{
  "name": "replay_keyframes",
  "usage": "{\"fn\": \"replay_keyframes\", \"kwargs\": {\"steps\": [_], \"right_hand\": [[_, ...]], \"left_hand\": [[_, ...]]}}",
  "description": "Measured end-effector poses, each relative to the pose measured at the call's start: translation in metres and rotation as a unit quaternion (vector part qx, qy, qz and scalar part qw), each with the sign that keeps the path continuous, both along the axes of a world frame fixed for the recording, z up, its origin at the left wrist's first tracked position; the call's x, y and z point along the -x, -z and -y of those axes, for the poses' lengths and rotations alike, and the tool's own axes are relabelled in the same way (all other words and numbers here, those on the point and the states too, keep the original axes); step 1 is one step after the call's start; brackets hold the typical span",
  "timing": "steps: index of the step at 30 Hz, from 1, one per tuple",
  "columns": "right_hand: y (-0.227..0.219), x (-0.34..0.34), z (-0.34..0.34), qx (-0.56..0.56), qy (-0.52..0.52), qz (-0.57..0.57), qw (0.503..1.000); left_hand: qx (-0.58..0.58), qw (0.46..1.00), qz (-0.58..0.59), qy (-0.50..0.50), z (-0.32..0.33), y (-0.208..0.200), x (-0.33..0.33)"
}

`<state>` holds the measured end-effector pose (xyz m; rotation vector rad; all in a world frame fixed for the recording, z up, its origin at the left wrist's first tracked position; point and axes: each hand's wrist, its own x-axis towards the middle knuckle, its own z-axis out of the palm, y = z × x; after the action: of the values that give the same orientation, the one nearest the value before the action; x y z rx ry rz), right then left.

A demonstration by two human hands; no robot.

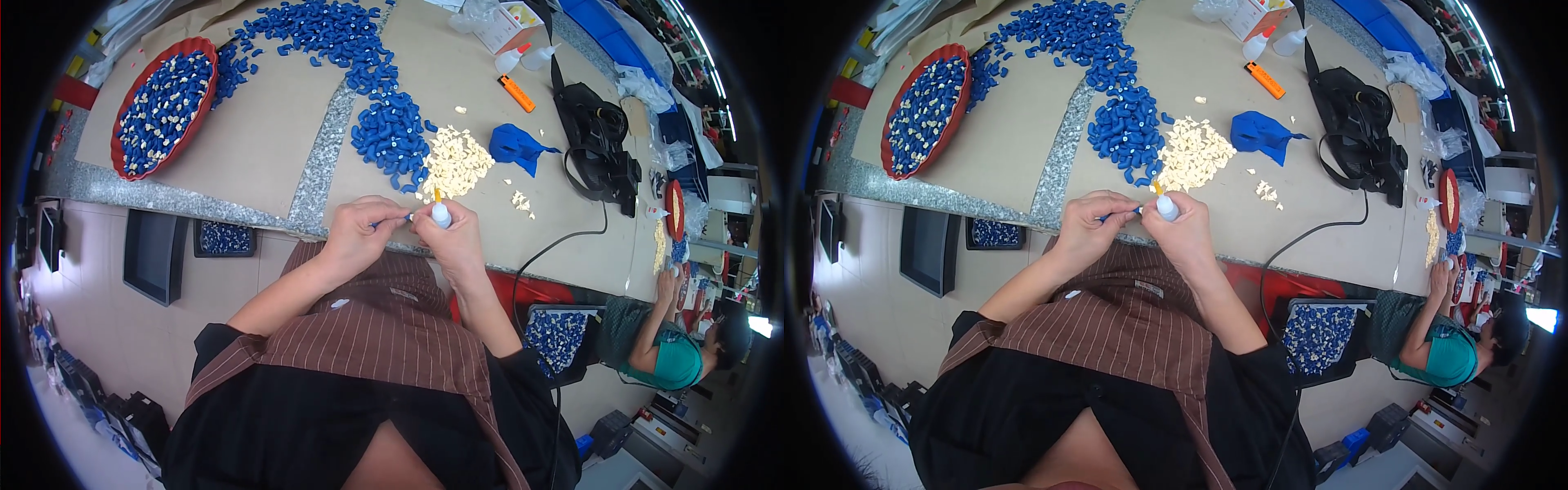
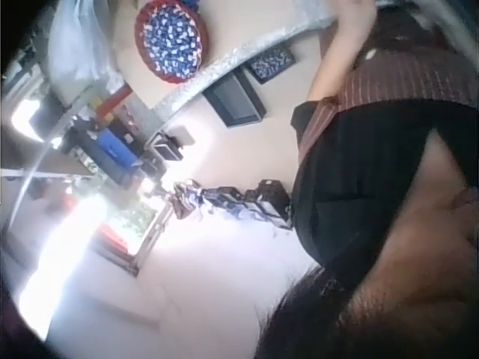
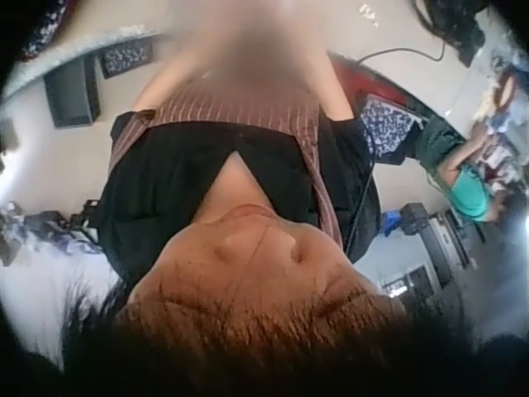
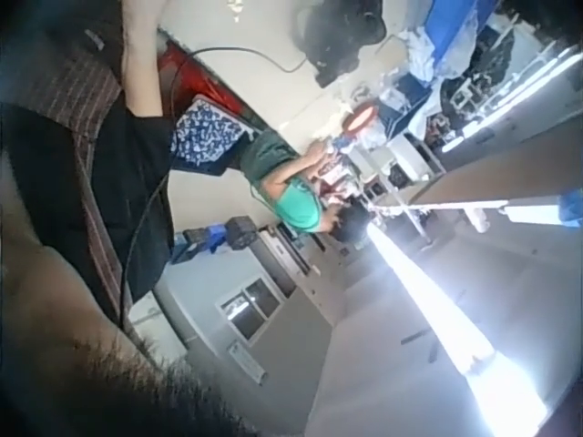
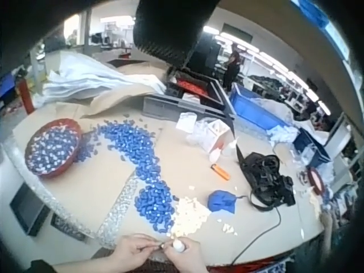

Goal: The person applies adhesive from a bottle to small yellow plastic components, then attaches them to blue plastic bases.

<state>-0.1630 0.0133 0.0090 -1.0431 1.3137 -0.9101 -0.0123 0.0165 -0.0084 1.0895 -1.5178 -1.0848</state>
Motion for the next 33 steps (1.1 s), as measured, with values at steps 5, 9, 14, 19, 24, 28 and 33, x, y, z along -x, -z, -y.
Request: {"fn": "replay_keyframes", "kwargs": {"steps": [5, 9, 14, 19, 24, 28, 33], "right_hand": [[-0.014, -0.002, 0.000, -0.033, 0.046, 0.041, 0.998], [-0.011, 0.007, -0.001, -0.012, 0.067, 0.041, 0.997], [-0.007, 0.011, -0.001, 0.001, 0.069, 0.102, 0.992], [-0.007, 0.008, 0.000, -0.001, 0.077, 0.134, 0.988], [-0.007, 0.008, 0.000, 0.007, 0.062, 0.139, 0.988], [-0.007, 0.010, -0.003, 0.011, 0.075, 0.125, 0.989], [-0.003, 0.016, -0.007, 0.023, 0.088, 0.140, 0.986]], "left_hand": [[-0.225, 0.968, -0.114, -0.002, 0.001, -0.018, -0.005], [-0.137, 0.964, -0.196, -0.117, 0.035, -0.042, -0.078], [0.299, 0.770, 0.309, -0.470, 0.096, -0.065, -0.220], [0.197, 0.719, 0.564, -0.355, 0.107, -0.058, -0.199], [0.243, 0.903, 0.335, -0.113, 0.102, -0.039, -0.061], [0.266, 0.866, 0.423, 0.015, 0.104, -0.020, 0.005], [0.259, 0.848, 0.460, 0.054, 0.084, -0.020, -0.004]]}}
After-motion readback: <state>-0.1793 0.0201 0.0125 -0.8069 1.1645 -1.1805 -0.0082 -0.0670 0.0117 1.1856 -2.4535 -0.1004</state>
